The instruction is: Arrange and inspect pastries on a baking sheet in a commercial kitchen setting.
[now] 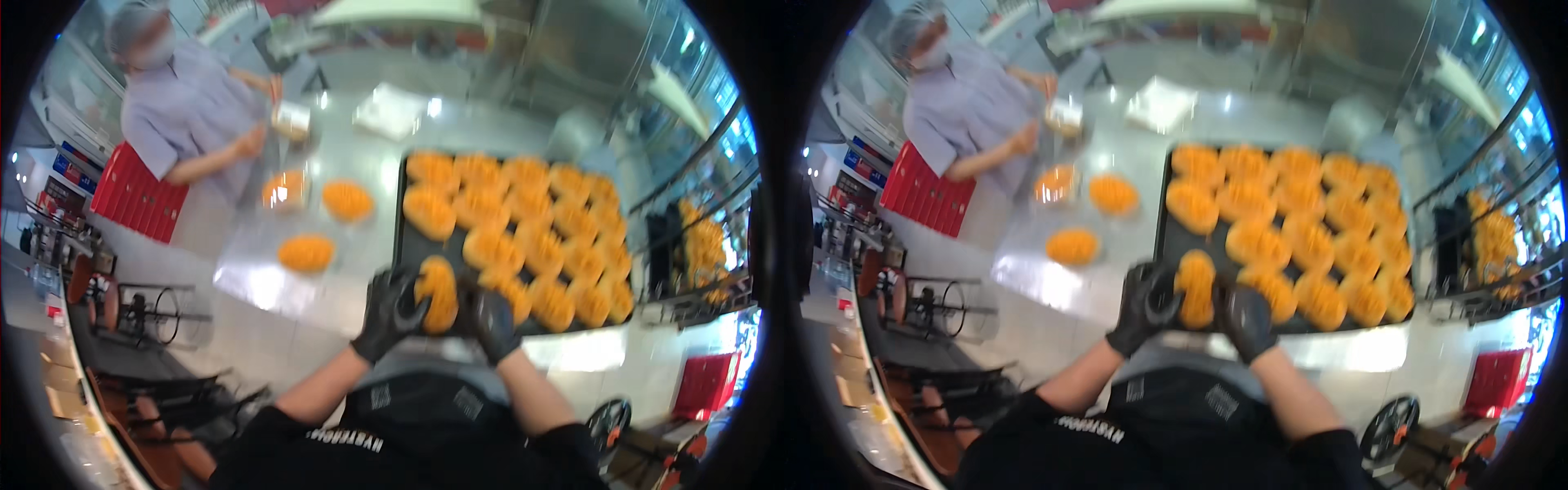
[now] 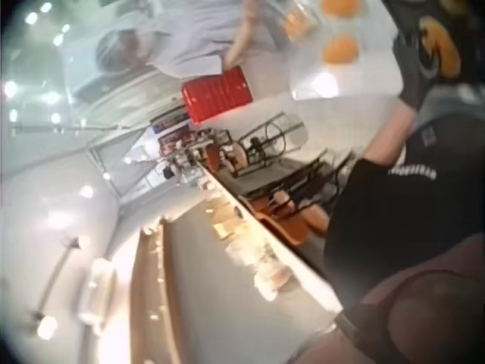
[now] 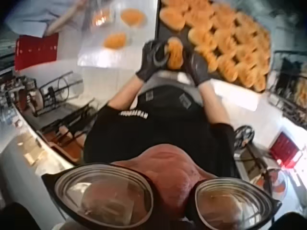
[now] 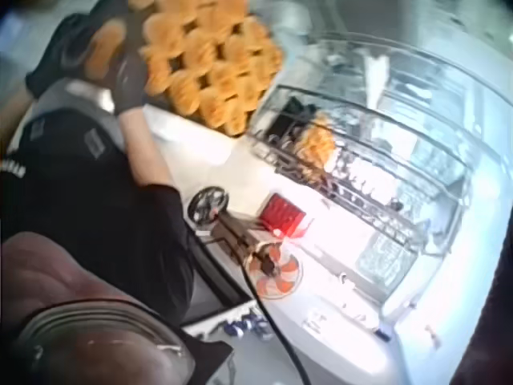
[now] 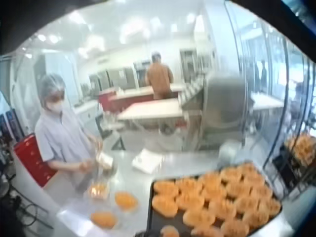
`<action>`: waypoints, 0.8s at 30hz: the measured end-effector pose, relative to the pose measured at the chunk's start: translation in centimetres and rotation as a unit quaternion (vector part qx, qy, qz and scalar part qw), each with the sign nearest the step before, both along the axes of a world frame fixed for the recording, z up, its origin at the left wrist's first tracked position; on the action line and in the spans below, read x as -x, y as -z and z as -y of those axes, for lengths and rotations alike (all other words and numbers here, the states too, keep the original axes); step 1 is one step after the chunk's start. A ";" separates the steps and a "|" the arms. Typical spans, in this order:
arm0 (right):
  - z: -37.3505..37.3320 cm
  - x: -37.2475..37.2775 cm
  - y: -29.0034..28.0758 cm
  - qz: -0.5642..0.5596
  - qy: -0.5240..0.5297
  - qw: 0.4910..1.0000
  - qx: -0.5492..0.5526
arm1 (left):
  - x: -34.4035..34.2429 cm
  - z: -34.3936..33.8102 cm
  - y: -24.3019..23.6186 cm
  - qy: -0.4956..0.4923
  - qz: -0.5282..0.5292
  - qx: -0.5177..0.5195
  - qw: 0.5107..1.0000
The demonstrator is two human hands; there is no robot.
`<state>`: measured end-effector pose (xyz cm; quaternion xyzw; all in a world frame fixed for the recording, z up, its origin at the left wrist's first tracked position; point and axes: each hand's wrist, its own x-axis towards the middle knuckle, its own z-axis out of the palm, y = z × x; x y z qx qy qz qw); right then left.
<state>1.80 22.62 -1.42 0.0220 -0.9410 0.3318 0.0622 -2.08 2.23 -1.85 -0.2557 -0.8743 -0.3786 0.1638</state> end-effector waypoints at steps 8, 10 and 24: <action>-0.4 0.7 -4.0 -0.162 -0.223 0.956 0.105 | -0.3 -4.6 -6.6 0.233 -0.069 -0.060 0.968; -1.8 -0.2 -3.9 -0.142 -0.254 0.955 0.063 | -1.3 -6.0 -7.3 0.245 -0.061 -0.059 0.966; -0.5 -1.0 -11.0 -0.025 -0.365 0.928 0.068 | -0.6 -4.3 -4.3 0.258 -0.006 -0.118 0.959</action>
